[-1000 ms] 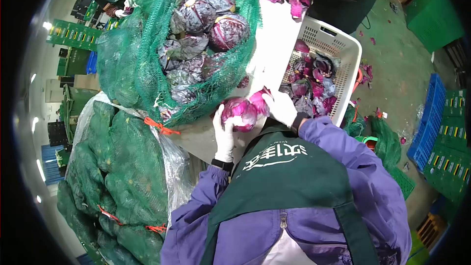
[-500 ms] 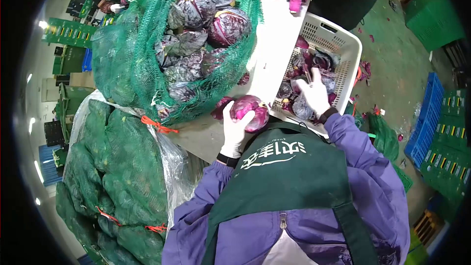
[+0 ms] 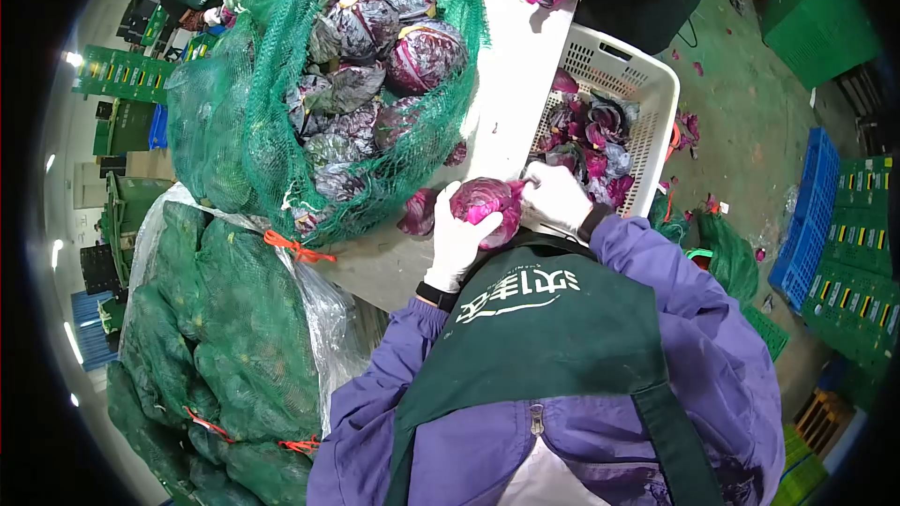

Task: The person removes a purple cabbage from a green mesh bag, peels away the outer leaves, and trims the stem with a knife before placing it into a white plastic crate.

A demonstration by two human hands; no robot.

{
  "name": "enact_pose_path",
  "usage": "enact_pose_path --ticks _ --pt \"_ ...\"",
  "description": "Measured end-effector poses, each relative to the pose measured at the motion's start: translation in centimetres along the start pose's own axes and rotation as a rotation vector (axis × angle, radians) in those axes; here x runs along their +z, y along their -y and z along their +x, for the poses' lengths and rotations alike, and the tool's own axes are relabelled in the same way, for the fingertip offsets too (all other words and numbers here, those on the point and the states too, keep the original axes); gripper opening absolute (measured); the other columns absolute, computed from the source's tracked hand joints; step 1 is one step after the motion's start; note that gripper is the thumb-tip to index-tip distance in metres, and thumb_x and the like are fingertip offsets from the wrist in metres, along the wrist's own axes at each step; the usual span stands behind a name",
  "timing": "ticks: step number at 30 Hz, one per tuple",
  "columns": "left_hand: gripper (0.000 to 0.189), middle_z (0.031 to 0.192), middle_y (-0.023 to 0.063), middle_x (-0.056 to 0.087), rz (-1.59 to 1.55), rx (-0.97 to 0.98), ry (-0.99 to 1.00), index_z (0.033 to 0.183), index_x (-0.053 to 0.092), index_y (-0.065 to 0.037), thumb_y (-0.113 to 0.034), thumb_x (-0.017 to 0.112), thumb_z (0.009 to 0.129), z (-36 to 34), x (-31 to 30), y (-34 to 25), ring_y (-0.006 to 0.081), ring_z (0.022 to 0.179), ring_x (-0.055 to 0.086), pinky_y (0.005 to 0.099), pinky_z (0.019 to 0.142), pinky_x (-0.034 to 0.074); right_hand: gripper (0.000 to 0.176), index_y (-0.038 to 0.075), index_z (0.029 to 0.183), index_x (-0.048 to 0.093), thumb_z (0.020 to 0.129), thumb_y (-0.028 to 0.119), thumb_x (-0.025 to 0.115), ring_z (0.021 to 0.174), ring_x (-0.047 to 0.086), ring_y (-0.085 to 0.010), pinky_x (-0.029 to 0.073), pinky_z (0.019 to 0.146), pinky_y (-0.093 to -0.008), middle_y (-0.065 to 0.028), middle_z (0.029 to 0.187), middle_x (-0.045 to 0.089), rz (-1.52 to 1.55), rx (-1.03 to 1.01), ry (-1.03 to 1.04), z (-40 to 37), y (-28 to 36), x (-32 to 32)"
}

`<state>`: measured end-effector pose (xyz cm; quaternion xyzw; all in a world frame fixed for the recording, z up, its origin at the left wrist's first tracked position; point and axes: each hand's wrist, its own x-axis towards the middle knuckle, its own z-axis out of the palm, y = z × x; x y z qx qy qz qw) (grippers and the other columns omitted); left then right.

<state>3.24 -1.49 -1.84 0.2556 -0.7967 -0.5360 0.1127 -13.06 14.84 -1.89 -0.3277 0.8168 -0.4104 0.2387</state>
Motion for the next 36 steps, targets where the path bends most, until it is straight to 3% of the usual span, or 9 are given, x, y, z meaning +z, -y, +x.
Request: enact_pose_path --ticks 5,9,12,19,24,28,33,34,36 --pt "0.093 0.134 0.0178 0.047 -0.166 -0.104 0.012 0.143 0.032 0.0 -0.019 0.088 0.072 -0.2 -0.6 -1.2 0.027 0.121 0.052 0.0395 0.103 0.046 0.02 0.003 0.094 0.062 0.089 0.022 0.059 0.078 0.066 -0.0412 0.053 0.07 -0.0453 -0.0252 0.085 0.066 -0.114 0.281 -0.211 0.6 -7.1 0.3" --pt "0.093 0.131 0.018 0.048 0.061 -0.002 0.073 0.141 0.033 0.002 -0.019 0.089 0.07 0.6 0.0 -1.2 0.0269 0.12 0.052 0.0397 0.102 0.047 0.043 0.012 0.128 0.06 0.088 0.025 0.069 0.079 0.067 -0.0222 0.054 0.074 -0.0352 -0.0135 0.095 0.071 0.088 -0.099 0.21 -0.1 3.0 -3.4" --pt "0.101 0.132 0.0206 0.048 0.031 -0.025 0.158 0.142 0.033 0.004 -0.034 0.089 0.067 1.5 0.1 -0.6 0.0313 0.122 0.051 0.041 0.102 0.045 0.054 0.014 0.134 0.058 0.084 0.025 0.073 0.083 0.067 -0.0228 0.054 0.079 -0.0357 -0.0095 0.099 0.071 0.094 -0.262 0.207 0.6 4.2 -1.5" --pt "0.102 0.134 0.0206 0.047 0.286 -0.02 0.201 0.143 0.031 0.004 -0.034 0.088 0.067 1.4 -0.3 -3.5 0.0312 0.122 0.052 0.0406 0.102 0.045 0.048 0.008 0.122 0.063 0.077 0.024 0.068 0.095 0.067 -0.0338 0.055 0.085 -0.0411 -0.0169 0.107 0.068 -0.308 -0.346 0.249 2.6 4.8 -3.8" --pt "0.105 0.138 0.021 0.044 0.051 -0.03 0.197 0.145 0.027 0.006 -0.03 0.088 0.068 1.3 -0.6 -2.6 0.029 0.127 0.048 0.0395 0.105 0.044 0.053 0.009 0.126 0.061 0.081 0.035 0.071 0.09 0.068 -0.0342 0.055 0.083 -0.0414 -0.016 0.104 0.069 -0.069 -0.198 0.31 1.9 6.0 -4.8" --pt "0.108 0.141 0.0207 0.042 0.13 -0.041 0.257 0.147 0.022 0.006 -0.024 0.09 0.068 1.8 -0.5 -2.8 0.0286 0.13 0.046 0.039 0.108 0.042 0.046 0.006 0.118 0.063 0.083 0.034 0.071 0.085 0.067 -0.0312 0.054 0.078 -0.0401 -0.0148 0.098 0.068 -0.026 -0.599 0.056 2.5 3.3 -1.2" --pt "0.111 0.144 0.0204 0.038 0.062 -0.003 0.295 0.149 0.021 0.005 -0.025 0.09 0.068 1.7 -1.1 -4.5 0.0294 0.133 0.042 0.0397 0.11 0.039 0.039 0.006 0.124 0.061 0.085 0.005 0.067 0.061 0.053 -0.0105 0.049 0.059 -0.0268 -0.0017 0.084 0.062 0.426 -0.014 0.454 3.3 4.8 -4.4" --pt "0.112 0.145 0.0202 0.037 0.039 -0.03 0.285 0.15 0.02 0.005 -0.024 0.09 0.068 1.6 -1.2 -4.0 0.0293 0.134 0.041 0.04 0.111 0.038 0.027 0.005 0.113 0.064 0.086 0.009 0.069 0.058 0.051 -0.0057 0.044 0.053 -0.023 0.0005 0.077 0.061 0.351 -0.142 0.352 3.7 4.0 -4.9" --pt "0.111 0.146 0.0186 0.037 -0.229 -0.01 0.286 0.151 0.02 0.002 -0.02 0.091 0.068 1.1 -1.2 -2.6 0.0284 0.136 0.039 0.0412 0.113 0.037 0.016 0.002 0.096 0.066 0.084 0.011 0.072 0.053 0.051 -0.0075 0.042 0.048 -0.0255 0.0009 0.069 0.06 0.376 0.158 0.28 5.1 -0.7 -4.7"
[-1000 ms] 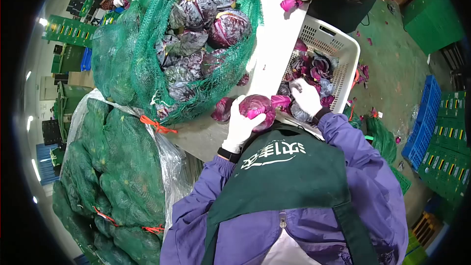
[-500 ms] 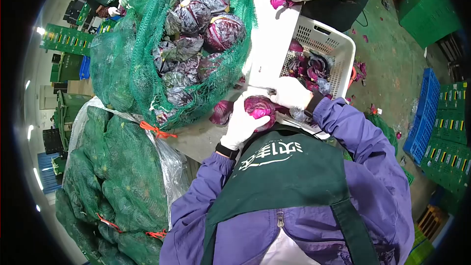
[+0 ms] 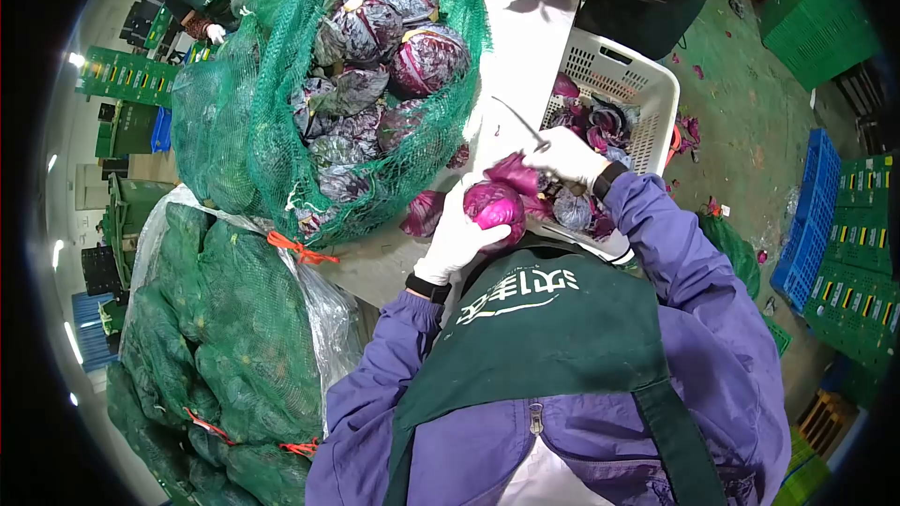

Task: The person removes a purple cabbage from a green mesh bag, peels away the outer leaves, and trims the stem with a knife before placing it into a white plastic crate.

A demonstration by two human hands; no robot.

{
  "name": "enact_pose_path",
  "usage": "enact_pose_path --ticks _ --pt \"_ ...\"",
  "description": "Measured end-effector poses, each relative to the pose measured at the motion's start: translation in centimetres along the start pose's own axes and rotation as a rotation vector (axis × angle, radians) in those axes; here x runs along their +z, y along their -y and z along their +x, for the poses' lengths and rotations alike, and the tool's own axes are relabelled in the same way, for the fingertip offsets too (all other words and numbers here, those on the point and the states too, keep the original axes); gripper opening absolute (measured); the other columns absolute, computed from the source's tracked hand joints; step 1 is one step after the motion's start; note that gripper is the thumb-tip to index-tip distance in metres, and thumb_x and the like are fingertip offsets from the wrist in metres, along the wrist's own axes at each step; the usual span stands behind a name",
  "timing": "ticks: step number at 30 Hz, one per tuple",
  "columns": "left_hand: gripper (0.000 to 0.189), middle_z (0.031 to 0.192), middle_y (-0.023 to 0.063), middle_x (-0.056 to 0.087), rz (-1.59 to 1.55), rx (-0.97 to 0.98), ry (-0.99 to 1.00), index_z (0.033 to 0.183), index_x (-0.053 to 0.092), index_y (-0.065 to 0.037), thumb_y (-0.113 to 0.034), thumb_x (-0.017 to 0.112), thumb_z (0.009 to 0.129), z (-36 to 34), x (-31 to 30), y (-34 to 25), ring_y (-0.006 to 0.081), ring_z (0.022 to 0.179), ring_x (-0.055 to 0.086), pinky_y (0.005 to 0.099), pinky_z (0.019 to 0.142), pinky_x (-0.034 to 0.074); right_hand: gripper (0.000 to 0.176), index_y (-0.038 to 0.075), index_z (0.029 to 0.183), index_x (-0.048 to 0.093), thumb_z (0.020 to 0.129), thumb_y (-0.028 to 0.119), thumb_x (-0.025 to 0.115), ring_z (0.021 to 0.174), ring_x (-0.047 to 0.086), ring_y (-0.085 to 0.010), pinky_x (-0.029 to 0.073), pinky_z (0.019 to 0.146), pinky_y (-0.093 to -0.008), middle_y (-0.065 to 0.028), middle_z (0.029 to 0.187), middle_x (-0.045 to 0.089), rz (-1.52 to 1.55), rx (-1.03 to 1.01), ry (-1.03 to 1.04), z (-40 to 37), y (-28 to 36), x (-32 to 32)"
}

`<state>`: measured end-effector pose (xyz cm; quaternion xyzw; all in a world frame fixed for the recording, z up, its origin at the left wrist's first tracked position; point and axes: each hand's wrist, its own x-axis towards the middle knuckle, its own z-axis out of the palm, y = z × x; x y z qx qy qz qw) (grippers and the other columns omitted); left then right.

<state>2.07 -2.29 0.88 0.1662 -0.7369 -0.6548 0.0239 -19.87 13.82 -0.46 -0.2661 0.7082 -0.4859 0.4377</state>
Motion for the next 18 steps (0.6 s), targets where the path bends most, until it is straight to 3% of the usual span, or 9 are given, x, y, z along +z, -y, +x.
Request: enact_pose_path --ticks 1,2,3,5,8,11,12,15,18 --pt "0.111 0.146 0.0186 0.037 -0.001 0.001 -0.002 0.151 0.02 0.002 -0.02 0.091 0.068 -0.4 -0.2 -0.1 0.0284 0.136 0.039 0.0412 0.113 0.037 0.012 0.003 0.089 0.067 0.084 0.012 0.073 0.051 0.052 -0.0082 0.042 0.047 -0.0255 0.0004 0.065 0.059 0.197 0.173 -0.105 -1.7 1.6 -1.0" --pt "0.11 0.147 0.0176 0.036 -0.038 -0.047 0.017 0.151 0.02 0.0 -0.018 0.09 0.069 -0.8 -0.6 -0.3 0.028 0.136 0.039 0.0417 0.113 0.037 0.009 0.004 0.09 0.068 0.085 0.011 0.072 0.051 0.053 -0.0082 0.041 0.047 -0.0236 0.0002 0.065 0.059 0.224 0.199 -0.175 -0.9 -1.6 -1.7" --pt "0.109 0.147 0.0166 0.036 -0.075 -0.096 0.034 0.152 0.021 -0.002 -0.017 0.09 0.069 -1.4 -1.1 -0.4 0.0277 0.137 0.039 0.0421 0.113 0.037 0.013 0.002 0.09 0.067 0.082 0.011 0.073 0.054 0.057 -0.0138 0.046 0.051 -0.028 -0.0036 0.062 0.059 0.302 0.222 -0.242 0.1 -5.2 -2.3" --pt "0.106 0.148 0.0151 0.036 -0.124 -0.131 0.025 0.152 0.021 -0.004 -0.017 0.088 0.071 -2.6 -2.5 1.2 0.0271 0.136 0.039 0.0422 0.112 0.038 0.024 0.002 0.098 0.066 0.079 0.016 0.073 0.065 0.062 -0.0217 0.052 0.062 -0.0338 -0.009 0.069 0.062 -0.345 0.082 -0.506 -0.3 -9.1 -2.5" --pt "0.11 0.148 0.0183 0.033 0.033 -0.184 -0.089 0.153 0.02 -0.002 -0.025 0.088 0.069 -4.6 -4.0 3.3 0.0306 0.136 0.038 0.0421 0.113 0.035 0.037 0.005 0.112 0.065 0.081 0.024 0.069 0.082 0.066 -0.0256 0.053 0.075 -0.037 -0.0123 0.09 0.066 -0.458 -0.129 -0.618 -2.5 -8.6 -0.5" --pt "0.109 0.151 0.0189 0.028 0.113 -0.089 -0.146 0.153 0.019 -0.002 -0.021 0.086 0.07 -5.7 -2.5 2.2 0.0304 0.14 0.033 0.0415 0.116 0.031 0.028 0.004 0.106 0.068 0.087 0.026 0.069 0.067 0.063 -0.0156 0.051 0.062 -0.0318 -0.0082 0.076 0.067 -0.11 -0.067 -0.237 -4.8 -1.2 3.0" --pt "0.108 0.152 0.0192 0.025 0.171 -0.054 -0.135 0.154 0.018 -0.001 -0.018 0.084 0.07 -5.8 -2.0 1.8 0.0303 0.142 0.029 0.0405 0.117 0.027 0.027 0.003 0.104 0.068 0.089 0.026 0.069 0.059 0.059 -0.0113 0.049 0.055 -0.029 -0.0056 0.07 0.065 -0.081 -0.287 -0.191 -3.9 -2.8 4.9" --pt "0.108 0.151 0.0192 0.026 0.185 -0.077 -0.195 0.154 0.017 -0.001 -0.017 0.084 0.07 -5.9 -0.6 1.2 0.0305 0.142 0.028 0.0401 0.118 0.025 0.028 0.004 0.095 0.064 0.084 0.027 0.075 0.053 0.054 -0.0097 0.044 0.047 -0.0273 -0.0031 0.068 0.06 0.043 0.174 0.217 -5.1 -0.2 7.0" --pt "0.11 0.151 0.0199 0.025 0.198 -0.121 -0.263 0.153 0.017 0.0 -0.022 0.086 0.07 -5.8 0.2 0.8 0.0321 0.141 0.03 0.0409 0.117 0.027 0.029 0.007 0.091 0.055 0.08 0.022 0.078 0.046 0.049 -0.0098 0.04 0.041 -0.0266 0.0004 0.063 0.053 0.167 0.201 0.265 -5.3 -0.9 8.2"
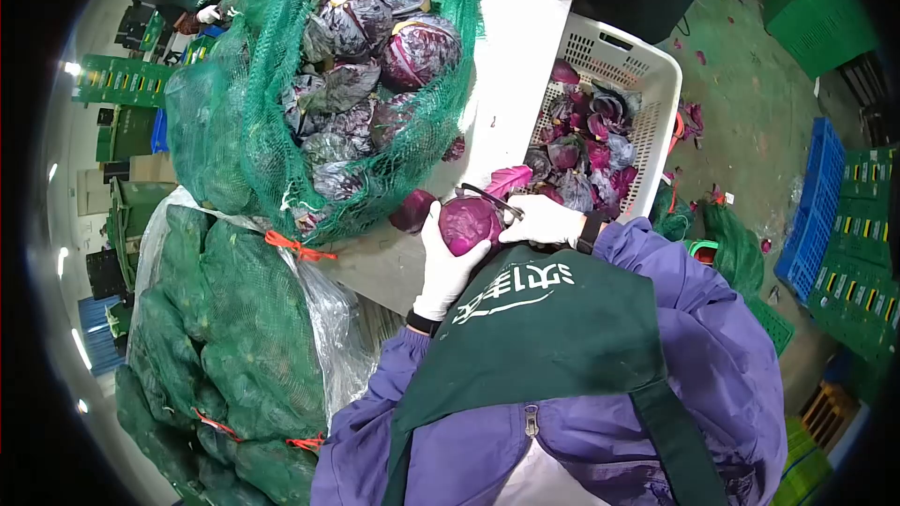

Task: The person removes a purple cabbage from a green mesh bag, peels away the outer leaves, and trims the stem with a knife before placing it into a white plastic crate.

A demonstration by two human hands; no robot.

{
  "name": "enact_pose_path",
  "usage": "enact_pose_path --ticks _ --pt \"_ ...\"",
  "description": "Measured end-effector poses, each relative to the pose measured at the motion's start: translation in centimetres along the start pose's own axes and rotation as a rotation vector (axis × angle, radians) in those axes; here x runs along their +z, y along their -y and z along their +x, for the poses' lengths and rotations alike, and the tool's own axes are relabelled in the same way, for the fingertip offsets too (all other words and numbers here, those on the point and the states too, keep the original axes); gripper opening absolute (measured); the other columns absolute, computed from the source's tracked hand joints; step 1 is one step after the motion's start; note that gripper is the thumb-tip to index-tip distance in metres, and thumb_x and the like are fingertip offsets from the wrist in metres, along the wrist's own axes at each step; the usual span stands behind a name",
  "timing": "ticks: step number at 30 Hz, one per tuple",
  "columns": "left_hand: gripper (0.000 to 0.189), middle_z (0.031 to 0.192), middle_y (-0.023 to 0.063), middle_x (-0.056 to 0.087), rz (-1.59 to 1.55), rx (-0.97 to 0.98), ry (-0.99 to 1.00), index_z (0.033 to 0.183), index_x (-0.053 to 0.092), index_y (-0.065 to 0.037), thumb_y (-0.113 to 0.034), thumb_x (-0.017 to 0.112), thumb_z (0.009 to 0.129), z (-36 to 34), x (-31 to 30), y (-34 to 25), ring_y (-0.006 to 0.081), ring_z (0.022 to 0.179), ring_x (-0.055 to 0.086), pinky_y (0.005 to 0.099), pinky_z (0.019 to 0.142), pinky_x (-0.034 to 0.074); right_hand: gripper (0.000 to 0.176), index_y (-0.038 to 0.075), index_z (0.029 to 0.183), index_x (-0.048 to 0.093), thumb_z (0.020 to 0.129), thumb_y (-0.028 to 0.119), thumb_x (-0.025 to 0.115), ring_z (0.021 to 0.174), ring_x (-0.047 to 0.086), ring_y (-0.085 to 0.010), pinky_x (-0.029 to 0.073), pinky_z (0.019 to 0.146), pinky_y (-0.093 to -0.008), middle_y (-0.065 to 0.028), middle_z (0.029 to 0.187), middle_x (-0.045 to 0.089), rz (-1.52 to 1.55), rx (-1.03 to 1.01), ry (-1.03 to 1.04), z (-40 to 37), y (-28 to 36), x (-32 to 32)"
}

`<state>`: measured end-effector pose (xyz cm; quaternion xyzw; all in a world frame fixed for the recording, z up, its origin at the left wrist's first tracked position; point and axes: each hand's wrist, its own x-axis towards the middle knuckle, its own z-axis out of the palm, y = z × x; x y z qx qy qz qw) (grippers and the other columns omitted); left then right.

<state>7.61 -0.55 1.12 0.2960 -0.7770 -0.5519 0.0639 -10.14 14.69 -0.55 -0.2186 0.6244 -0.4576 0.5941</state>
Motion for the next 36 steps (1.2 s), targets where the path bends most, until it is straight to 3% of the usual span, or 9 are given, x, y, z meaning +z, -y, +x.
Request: enact_pose_path --ticks 13,15,16,17,19,21,24,35,36 --pt "0.108 0.137 0.0203 0.034 0.139 -0.052 -0.214 0.147 0.025 0.001 -0.03 0.09 0.067 0.5 2.0 1.0 0.0321 0.129 0.041 0.0424 0.108 0.039 0.017 0.003 0.075 0.06 0.082 0.016 0.07 0.048 0.057 -0.0152 0.048 0.044 -0.0296 -0.0068 0.064 0.062 0.169 0.012 -0.115 1.4 -0.8 1.0" --pt "0.108 0.138 0.0202 0.033 0.018 -0.102 -0.213 0.147 0.025 0.001 -0.03 0.09 0.067 0.4 2.0 1.3 0.0319 0.129 0.041 0.0423 0.108 0.039 0.016 0.003 0.08 0.06 0.086 0.016 0.065 0.057 0.062 -0.0141 0.051 0.051 -0.0292 -0.006 0.067 0.063 -0.891 -0.559 -0.635 3.0 -4.2 1.4" --pt "0.109 0.138 0.0202 0.033 -0.107 -0.149 -0.213 0.147 0.025 0.001 -0.03 0.091 0.066 0.7 1.9 1.0 0.0318 0.129 0.041 0.0422 0.108 0.039 0.014 0.003 0.082 0.06 0.089 0.015 0.061 0.065 0.063 -0.0119 0.051 0.058 -0.0277 -0.0058 0.069 0.064 -0.588 -0.232 -0.546 3.0 -3.4 1.2" --pt "0.109 0.138 0.0202 0.033 -0.11 -0.143 -0.216 0.147 0.025 0.001 -0.03 0.091 0.066 0.9 1.9 0.8 0.0318 0.129 0.041 0.0422 0.108 0.039 0.014 0.003 0.082 0.06 0.089 0.015 0.061 0.065 0.063 -0.0119 0.051 0.058 -0.0277 -0.0058 0.069 0.064 -0.592 -0.237 -0.548 2.6 -2.9 0.7" --pt "0.113 0.143 0.0219 0.028 0.012 -0.12 -0.181 0.148 0.021 0.002 -0.034 0.09 0.066 0.2 1.7 0.9 0.0352 0.134 0.034 0.044 0.113 0.032 0.012 0.005 0.083 0.061 0.09 0.015 0.061 0.057 0.06 -0.0113 0.049 0.052 -0.0274 -0.0054 0.067 0.063 0.1 -0.287 -0.353 1.0 -1.9 0.6" --pt "0.11 0.141 0.0201 0.032 0.102 -0.067 -0.199 0.148 0.024 0.001 -0.031 0.091 0.066 0.0 1.9 1.1 0.0322 0.132 0.038 0.0422 0.111 0.034 0.013 0.006 0.082 0.061 0.089 0.017 0.064 0.049 0.056 -0.011 0.045 0.044 -0.0266 -0.0041 0.066 0.062 0.08 -0.284 -0.363 1.5 -1.9 0.2" --pt "0.11 0.142 0.0204 0.031 0.124 -0.056 -0.177 0.148 0.024 0.001 -0.03 0.09 0.066 0.0 1.7 0.9 0.0327 0.133 0.037 0.0428 0.112 0.033 0.02 0.004 0.078 0.063 0.085 0.021 0.07 0.046 0.057 -0.011 0.045 0.04 -0.0277 -0.004 0.063 0.062 0.194 -0.019 -0.171 1.5 -0.2 -0.1" --pt "0.11 0.143 0.0196 0.033 0.152 0.03 -0.172 0.149 0.024 0.0 -0.028 0.091 0.065 -0.1 1.8 1.2 0.0321 0.134 0.036 0.043 0.114 0.031 0.029 0.0 0.068 0.065 0.083 0.025 0.068 0.038 0.056 -0.0165 0.044 0.036 -0.0289 -0.0084 0.051 0.059 -0.017 -0.019 -0.192 2.0 1.0 -0.1" --pt "0.11 0.143 0.0196 0.033 0.153 0.031 -0.174 0.149 0.024 0.0 -0.028 0.091 0.065 -0.1 1.7 1.3 0.0321 0.134 0.036 0.043 0.114 0.031 0.024 0.004 0.069 0.067 0.083 0.023 0.067 0.046 0.06 -0.02 0.047 0.042 -0.0341 -0.0087 0.056 0.061 -0.069 -0.015 -0.191 1.7 1.1 -0.1"
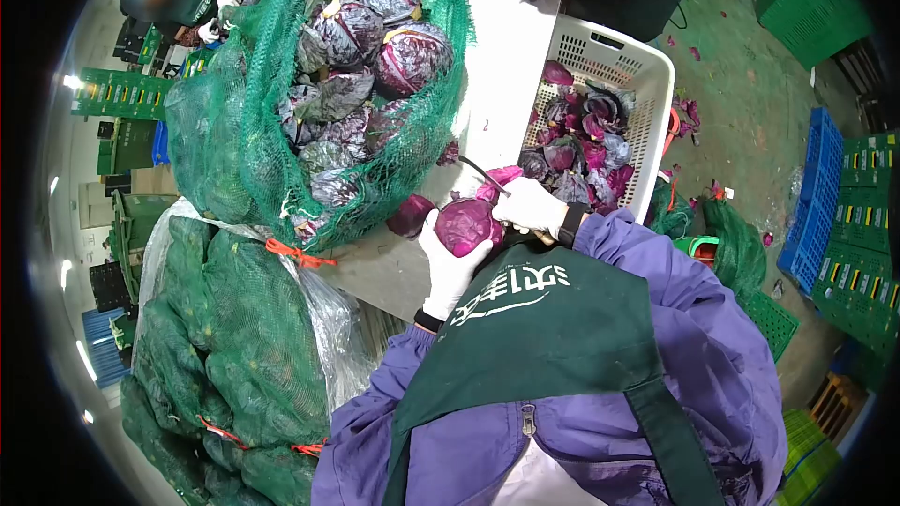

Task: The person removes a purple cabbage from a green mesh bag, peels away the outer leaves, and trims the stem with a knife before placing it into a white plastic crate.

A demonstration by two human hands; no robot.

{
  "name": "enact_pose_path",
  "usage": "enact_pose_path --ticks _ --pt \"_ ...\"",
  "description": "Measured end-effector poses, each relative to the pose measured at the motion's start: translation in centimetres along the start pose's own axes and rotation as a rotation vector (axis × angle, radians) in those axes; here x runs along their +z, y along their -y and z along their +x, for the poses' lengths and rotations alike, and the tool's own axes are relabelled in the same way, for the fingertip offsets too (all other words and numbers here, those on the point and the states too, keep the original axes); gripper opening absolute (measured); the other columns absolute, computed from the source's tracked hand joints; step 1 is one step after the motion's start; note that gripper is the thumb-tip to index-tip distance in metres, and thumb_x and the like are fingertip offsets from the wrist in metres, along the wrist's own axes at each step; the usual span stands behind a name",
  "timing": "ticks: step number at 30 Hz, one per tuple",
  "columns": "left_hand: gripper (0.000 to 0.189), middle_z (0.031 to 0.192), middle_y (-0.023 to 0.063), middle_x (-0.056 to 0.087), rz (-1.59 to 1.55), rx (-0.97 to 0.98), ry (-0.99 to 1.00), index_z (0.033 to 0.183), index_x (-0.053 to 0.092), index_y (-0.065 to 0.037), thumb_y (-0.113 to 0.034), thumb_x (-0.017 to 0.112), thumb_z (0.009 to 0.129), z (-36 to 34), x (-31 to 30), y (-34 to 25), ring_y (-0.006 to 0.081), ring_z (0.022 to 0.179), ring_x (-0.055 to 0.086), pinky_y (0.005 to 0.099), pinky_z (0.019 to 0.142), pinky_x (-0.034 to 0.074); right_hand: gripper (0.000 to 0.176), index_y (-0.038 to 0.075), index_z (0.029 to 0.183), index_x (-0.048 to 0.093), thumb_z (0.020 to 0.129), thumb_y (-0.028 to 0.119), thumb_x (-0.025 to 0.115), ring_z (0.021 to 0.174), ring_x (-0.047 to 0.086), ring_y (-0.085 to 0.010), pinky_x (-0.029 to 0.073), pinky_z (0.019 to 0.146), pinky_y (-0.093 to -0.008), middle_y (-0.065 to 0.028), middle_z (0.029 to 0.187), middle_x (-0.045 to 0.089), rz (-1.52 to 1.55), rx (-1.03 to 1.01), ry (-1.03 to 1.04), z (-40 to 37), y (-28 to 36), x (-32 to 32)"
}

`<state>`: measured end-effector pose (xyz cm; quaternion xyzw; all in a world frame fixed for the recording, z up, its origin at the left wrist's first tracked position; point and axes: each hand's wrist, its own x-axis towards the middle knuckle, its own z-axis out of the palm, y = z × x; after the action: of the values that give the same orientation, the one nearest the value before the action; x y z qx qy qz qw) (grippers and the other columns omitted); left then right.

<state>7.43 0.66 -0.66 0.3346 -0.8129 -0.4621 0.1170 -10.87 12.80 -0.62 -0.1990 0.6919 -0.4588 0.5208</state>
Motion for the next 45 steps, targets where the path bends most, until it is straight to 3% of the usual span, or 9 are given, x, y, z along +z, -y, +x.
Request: enact_pose_path --ticks 4,11,16,17,25,35,41,43,45 --pt "0.106 0.142 0.018 0.033 -0.14 -0.038 0.013 0.148 0.024 -0.001 -0.025 0.089 0.068 0.0 0.0 1.4 0.0311 0.132 0.039 0.0424 0.111 0.035 0.019 0.015 0.072 0.07 0.082 0.028 0.061 0.07 0.065 -0.0279 0.051 0.06 -0.0447 -0.0089 0.069 0.061 -0.9 -0.607 -0.342 1.3 -3.8 0.3" --pt "0.098 0.139 0.0142 0.04 -0.745 -0.32 0.139 0.149 0.023 -0.01 -0.017 0.084 0.073 0.3 -1.3 -1.5 0.0282 0.126 0.047 0.0433 0.104 0.046 0.016 0.005 0.088 0.061 0.087 0.021 0.059 0.076 0.067 -0.0336 0.052 0.068 -0.0394 -0.0169 0.08 0.066 -0.462 -0.203 -0.734 0.2 -5.7 -3.2" --pt "0.096 0.14 0.0142 0.041 -0.639 -0.215 0.12 0.148 0.026 -0.008 -0.016 0.084 0.072 1.7 -1.2 -3.9 0.0269 0.126 0.047 0.042 0.107 0.043 0.035 0.006 0.113 0.063 0.082 0.017 0.073 0.074 0.06 -0.0208 0.051 0.072 -0.0319 -0.0054 0.083 0.061 0.18 -0.387 -0.077 -4.6 2.7 -2.2" --pt "0.096 0.14 0.0142 0.041 -0.639 -0.207 0.129 0.148 0.026 -0.008 -0.016 0.084 0.072 2.2 -1.1 -4.0 0.0269 0.126 0.047 0.042 0.107 0.043 0.033 0.005 0.112 0.062 0.083 0.017 0.073 0.079 0.059 -0.0203 0.051 0.076 -0.032 -0.0059 0.089 0.059 -0.182 -0.724 -0.124 -4.0 2.4 -1.6" --pt "0.091 0.139 0.0134 0.043 -0.598 -0.146 0.245 0.147 0.029 -0.007 -0.018 0.083 0.074 3.2 -1.5 -2.0 0.0259 0.126 0.048 0.0407 0.106 0.043 0.021 0.006 0.1 0.064 0.084 0.019 0.072 0.079 0.06 -0.0209 0.05 0.076 -0.0317 -0.0058 0.086 0.058 -0.24 -0.636 0.12 -3.2 2.2 -3.3" --pt "0.067 0.139 0.0119 0.052 -1.193 -0.5 0.289 0.143 0.042 -0.006 -0.031 0.071 0.088 2.8 -3.2 -2.7 0.0266 0.129 0.051 0.0498 0.105 0.046 0.024 0.006 0.107 0.068 0.086 0.017 0.067 0.092 0.065 -0.0293 0.052 0.081 -0.0351 -0.0119 0.101 0.067 -0.397 -0.423 -0.558 -3.5 -1.8 -8.1" --pt "0.083 0.143 0.0144 0.048 -1.165 -0.418 0.403 0.145 0.04 -0.005 -0.054 0.069 0.085 3.9 -3.6 -3.4 0.0304 0.131 0.048 0.0496 0.11 0.041 0.052 0.013 0.139 0.054 0.089 0.019 0.068 0.1 0.062 -0.021 0.052 0.087 -0.0363 -0.0122 0.127 0.061 -0.072 -0.625 -0.169 -6.0 5.5 -4.3" --pt "0.086 0.143 0.0156 0.048 -1.128 -0.399 0.393 0.145 0.039 -0.006 -0.06 0.067 0.084 4.0 -3.6 -3.7 0.0312 0.131 0.048 0.0511 0.11 0.041 0.052 0.012 0.139 0.054 0.088 0.018 0.067 0.088 0.063 -0.0195 0.053 0.078 -0.0339 -0.0133 0.112 0.066 -0.17 -0.846 -0.28 -4.7 5.0 -3.6" --pt "0.085 0.142 0.0159 0.048 -1.198 -0.441 0.364 0.145 0.039 -0.007 -0.061 0.065 0.085 4.2 -3.6 -3.1 0.0327 0.132 0.047 0.0547 0.11 0.041 0.053 0.009 0.137 0.054 0.087 0.017 0.066 0.074 0.063 -0.0191 0.052 0.069 -0.0332 -0.0143 0.093 0.068 -0.154 -0.472 -0.17 -5.1 5.7 -4.0"
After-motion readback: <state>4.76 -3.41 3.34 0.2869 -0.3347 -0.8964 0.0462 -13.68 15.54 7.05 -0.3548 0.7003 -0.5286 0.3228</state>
